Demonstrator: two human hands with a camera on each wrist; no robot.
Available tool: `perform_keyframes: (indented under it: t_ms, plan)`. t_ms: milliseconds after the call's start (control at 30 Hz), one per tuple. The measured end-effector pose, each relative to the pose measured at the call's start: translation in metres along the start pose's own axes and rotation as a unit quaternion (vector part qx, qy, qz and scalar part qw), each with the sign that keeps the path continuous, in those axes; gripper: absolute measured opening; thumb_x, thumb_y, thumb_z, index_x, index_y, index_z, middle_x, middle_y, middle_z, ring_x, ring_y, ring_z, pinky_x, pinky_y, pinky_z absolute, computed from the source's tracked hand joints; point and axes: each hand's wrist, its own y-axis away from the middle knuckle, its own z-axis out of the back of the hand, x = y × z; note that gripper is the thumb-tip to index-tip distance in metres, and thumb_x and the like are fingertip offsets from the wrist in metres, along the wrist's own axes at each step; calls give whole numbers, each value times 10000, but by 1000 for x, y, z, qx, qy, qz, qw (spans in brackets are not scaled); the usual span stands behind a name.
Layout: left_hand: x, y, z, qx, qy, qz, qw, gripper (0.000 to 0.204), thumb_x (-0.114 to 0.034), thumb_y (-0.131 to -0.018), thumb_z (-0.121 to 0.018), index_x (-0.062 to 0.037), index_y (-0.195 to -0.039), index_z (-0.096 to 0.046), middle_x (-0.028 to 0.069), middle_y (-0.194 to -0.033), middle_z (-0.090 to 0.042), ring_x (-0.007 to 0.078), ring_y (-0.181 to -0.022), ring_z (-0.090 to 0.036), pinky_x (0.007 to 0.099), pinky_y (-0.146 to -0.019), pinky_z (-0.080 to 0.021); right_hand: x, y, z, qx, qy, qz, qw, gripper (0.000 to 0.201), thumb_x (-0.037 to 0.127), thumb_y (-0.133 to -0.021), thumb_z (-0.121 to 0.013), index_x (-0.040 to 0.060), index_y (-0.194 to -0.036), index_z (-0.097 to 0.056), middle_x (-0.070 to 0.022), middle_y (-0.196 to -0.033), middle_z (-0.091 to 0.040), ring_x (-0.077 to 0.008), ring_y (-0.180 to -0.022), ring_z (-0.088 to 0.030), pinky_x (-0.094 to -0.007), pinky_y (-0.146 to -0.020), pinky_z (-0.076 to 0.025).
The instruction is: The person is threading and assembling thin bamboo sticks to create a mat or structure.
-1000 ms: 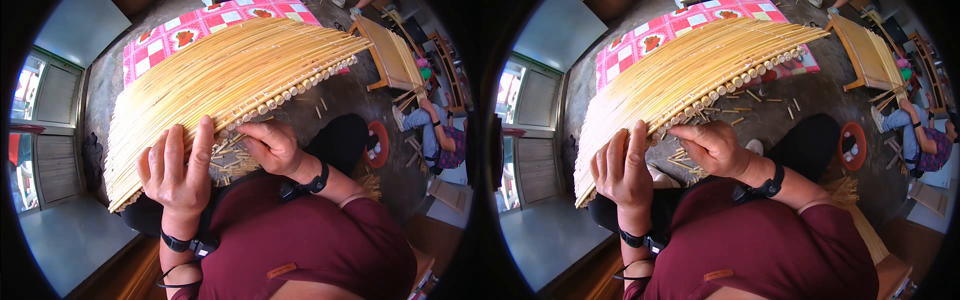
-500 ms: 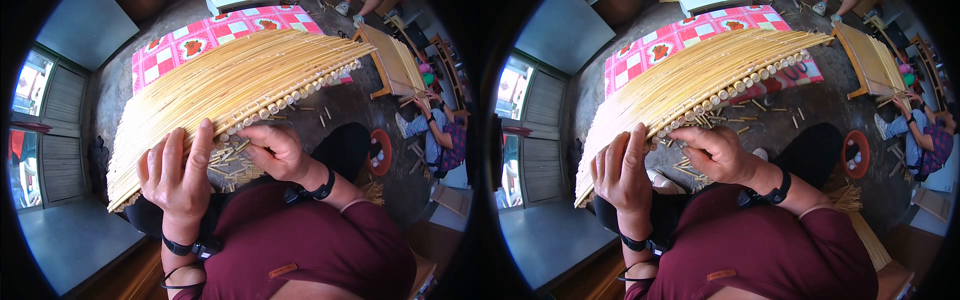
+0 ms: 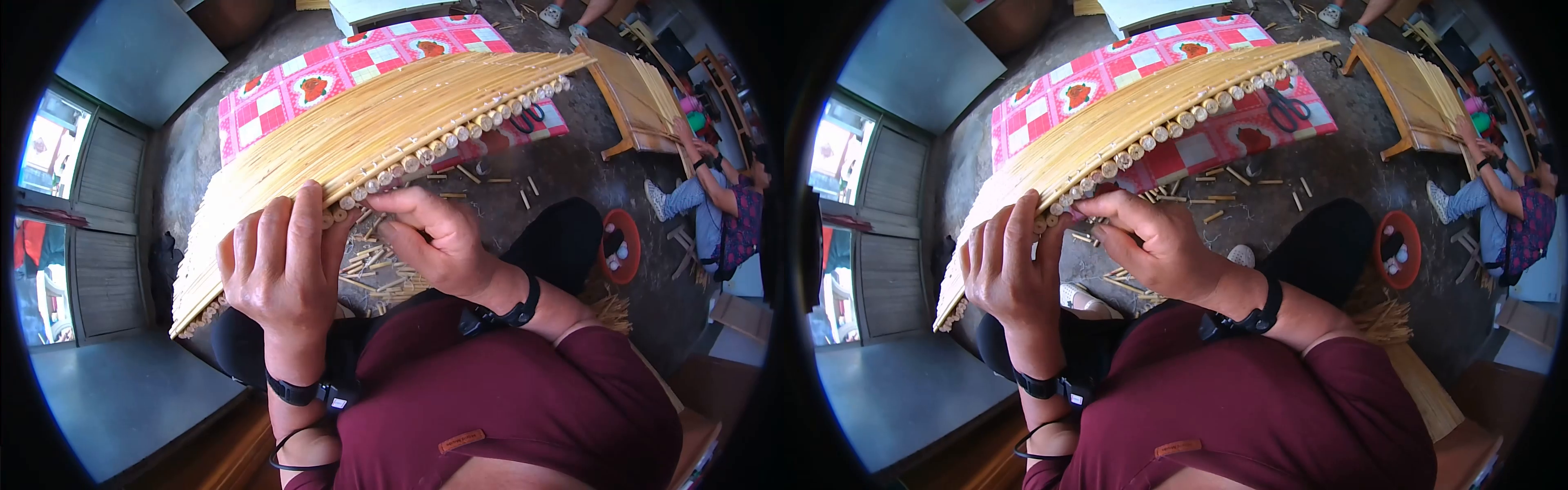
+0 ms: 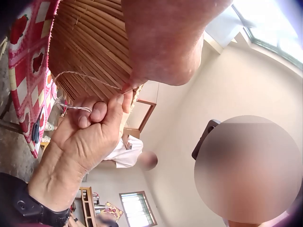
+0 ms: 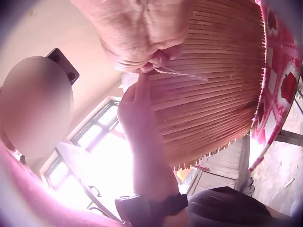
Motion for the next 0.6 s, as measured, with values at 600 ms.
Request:
perform_keyframes:
  t_ms: [600]
  plan:
    - [-1,17,17,-24,-11,36,999,298,-260,-654,-823,-120,-851,-650,24,-803,-628,215,-725,-620,355,-691,-473,10,16,34,51,-7,148,988,320,-75,-746,-644,19,-1049,-685,-111,-835,-716,-210,-616,-678,-296,-537,-524]
